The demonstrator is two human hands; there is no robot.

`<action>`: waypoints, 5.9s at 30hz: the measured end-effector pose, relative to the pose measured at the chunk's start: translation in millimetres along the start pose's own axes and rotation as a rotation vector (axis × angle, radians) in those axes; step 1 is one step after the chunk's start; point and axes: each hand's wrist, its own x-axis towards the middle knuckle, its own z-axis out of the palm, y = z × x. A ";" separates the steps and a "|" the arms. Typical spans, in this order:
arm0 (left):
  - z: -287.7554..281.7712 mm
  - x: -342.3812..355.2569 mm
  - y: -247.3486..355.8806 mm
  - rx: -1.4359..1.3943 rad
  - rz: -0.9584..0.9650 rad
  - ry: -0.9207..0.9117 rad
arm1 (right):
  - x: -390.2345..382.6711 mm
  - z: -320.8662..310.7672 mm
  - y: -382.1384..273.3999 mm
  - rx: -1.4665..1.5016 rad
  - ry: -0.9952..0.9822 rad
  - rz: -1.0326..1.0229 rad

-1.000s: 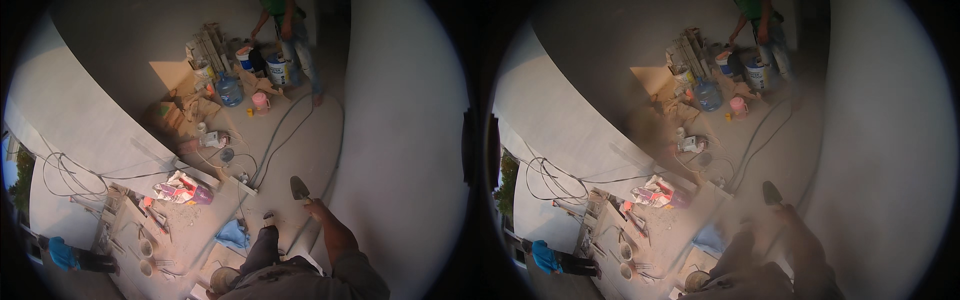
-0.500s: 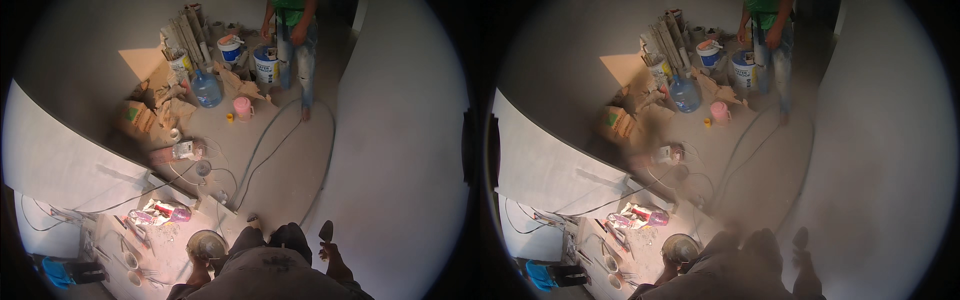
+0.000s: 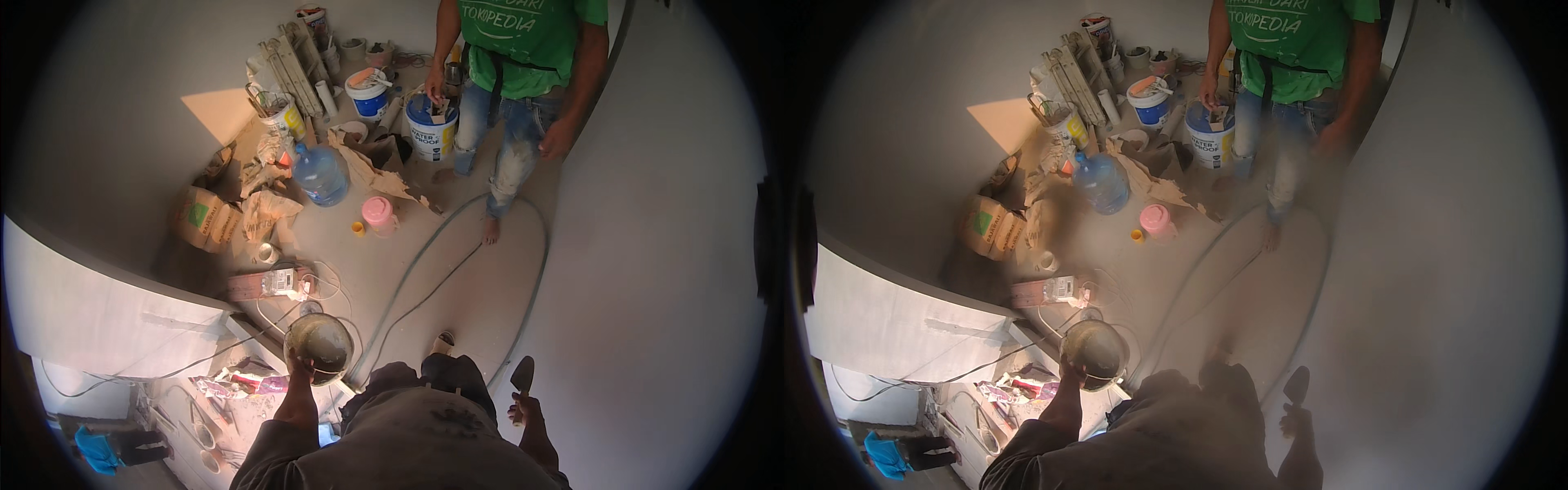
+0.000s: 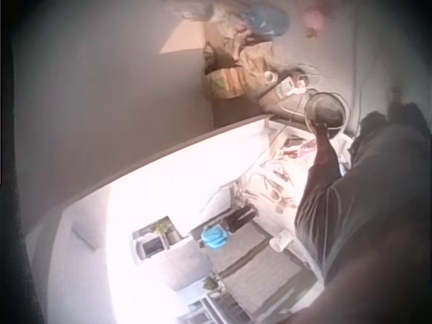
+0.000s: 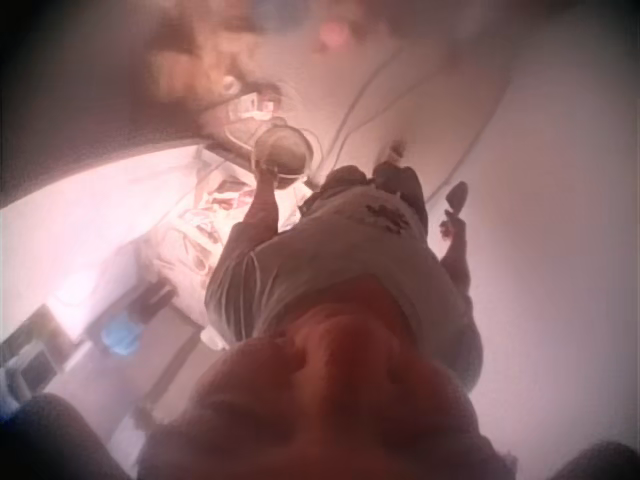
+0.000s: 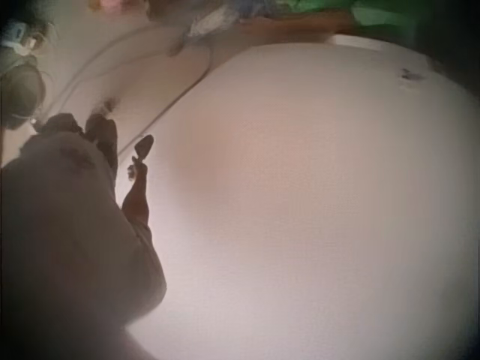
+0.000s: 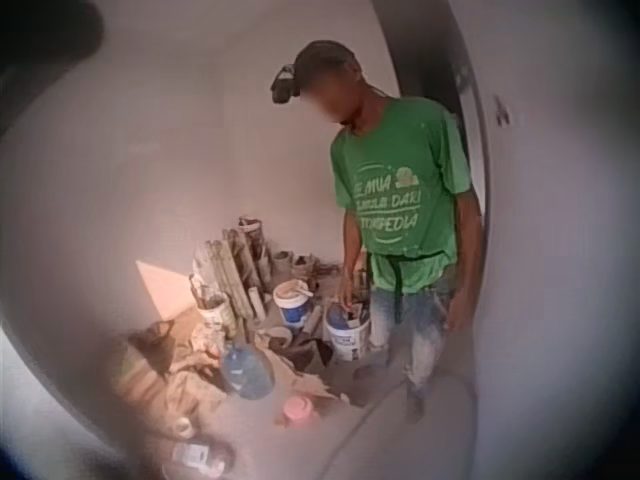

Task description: The person scoops cement into a bucket using a trowel, then uses a tape measure and marker to measure and mark white rectangular tiles on the floor. The person handles the tiles and tools directly without visible cutting or installation.

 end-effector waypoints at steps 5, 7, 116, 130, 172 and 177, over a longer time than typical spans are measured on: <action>93.3 10.1 -13.2 0.009 0.060 0.096 | 26.9 -21.6 -129.0 -0.009 -0.080 -0.149; 120.9 20.4 -19.7 0.035 -0.020 0.102 | 38.2 -11.0 -167.3 -0.018 -0.030 -0.185; 914.3 380.6 -210.6 1.907 0.553 -0.264 | 335.7 283.7 -921.5 -1.100 -0.075 -0.146; 795.9 286.0 -328.9 1.541 0.299 -0.396 | 297.8 350.4 -859.5 -1.694 -0.397 -0.857; 734.8 276.3 -304.2 1.073 0.277 0.446 | 343.2 664.7 -776.6 -3.630 -0.266 -1.474; 730.6 272.4 -310.8 0.986 0.343 0.468 | 357.2 655.5 -808.1 -3.401 -0.437 -1.902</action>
